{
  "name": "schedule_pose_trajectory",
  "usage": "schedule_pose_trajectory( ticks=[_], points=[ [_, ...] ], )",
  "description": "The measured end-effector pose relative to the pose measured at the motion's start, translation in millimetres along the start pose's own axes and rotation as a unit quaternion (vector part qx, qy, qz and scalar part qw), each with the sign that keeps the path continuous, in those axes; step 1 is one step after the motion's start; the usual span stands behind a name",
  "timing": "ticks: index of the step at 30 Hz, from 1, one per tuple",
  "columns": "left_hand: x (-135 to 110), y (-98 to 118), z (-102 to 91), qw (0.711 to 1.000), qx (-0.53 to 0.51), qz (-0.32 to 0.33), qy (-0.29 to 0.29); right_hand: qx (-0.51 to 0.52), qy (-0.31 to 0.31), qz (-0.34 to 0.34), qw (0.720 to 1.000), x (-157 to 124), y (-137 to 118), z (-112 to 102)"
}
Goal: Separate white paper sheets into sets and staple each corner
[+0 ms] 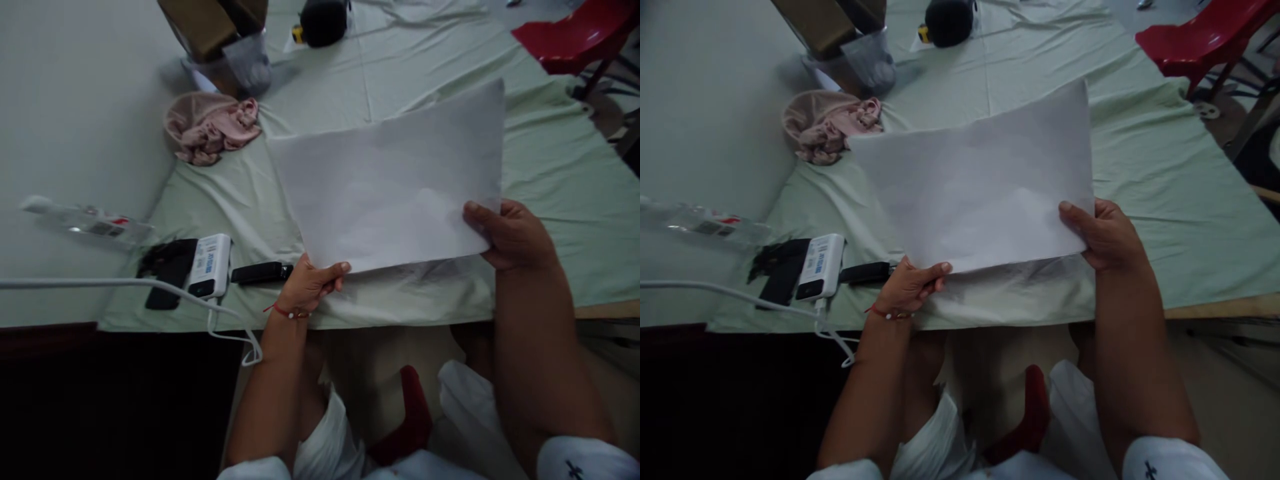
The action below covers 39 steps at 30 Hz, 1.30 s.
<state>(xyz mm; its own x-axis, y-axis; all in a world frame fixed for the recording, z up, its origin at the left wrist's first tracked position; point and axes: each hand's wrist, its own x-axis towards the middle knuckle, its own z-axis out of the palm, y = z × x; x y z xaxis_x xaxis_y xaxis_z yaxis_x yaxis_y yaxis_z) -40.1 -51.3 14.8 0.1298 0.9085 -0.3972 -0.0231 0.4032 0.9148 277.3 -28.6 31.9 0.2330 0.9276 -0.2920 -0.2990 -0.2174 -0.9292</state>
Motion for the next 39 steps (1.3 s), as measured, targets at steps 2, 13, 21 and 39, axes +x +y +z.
schedule_pose_trajectory(
  ticks=[2,13,21,39],
  points=[
    [-1.8,1.1,-1.8,1.0,0.005,-0.001,0.004,-0.019,-0.045,0.031,0.998,-0.9,0.5,-5.1],
    [1.4,-3.7,-10.3,0.999,0.008,0.001,0.037,-0.29,-0.072,-0.011,0.954,-5.5,-2.3,6.5],
    [-9.8,6.1,-19.0,0.997,-0.067,0.009,0.045,-0.212,-0.107,-0.031,0.971,-7.7,0.9,3.8],
    [-20.8,2.6,-17.1,0.992,-0.078,0.008,0.102,-0.255,-0.068,0.055,0.963,-2.6,2.2,19.1]
  ],
)
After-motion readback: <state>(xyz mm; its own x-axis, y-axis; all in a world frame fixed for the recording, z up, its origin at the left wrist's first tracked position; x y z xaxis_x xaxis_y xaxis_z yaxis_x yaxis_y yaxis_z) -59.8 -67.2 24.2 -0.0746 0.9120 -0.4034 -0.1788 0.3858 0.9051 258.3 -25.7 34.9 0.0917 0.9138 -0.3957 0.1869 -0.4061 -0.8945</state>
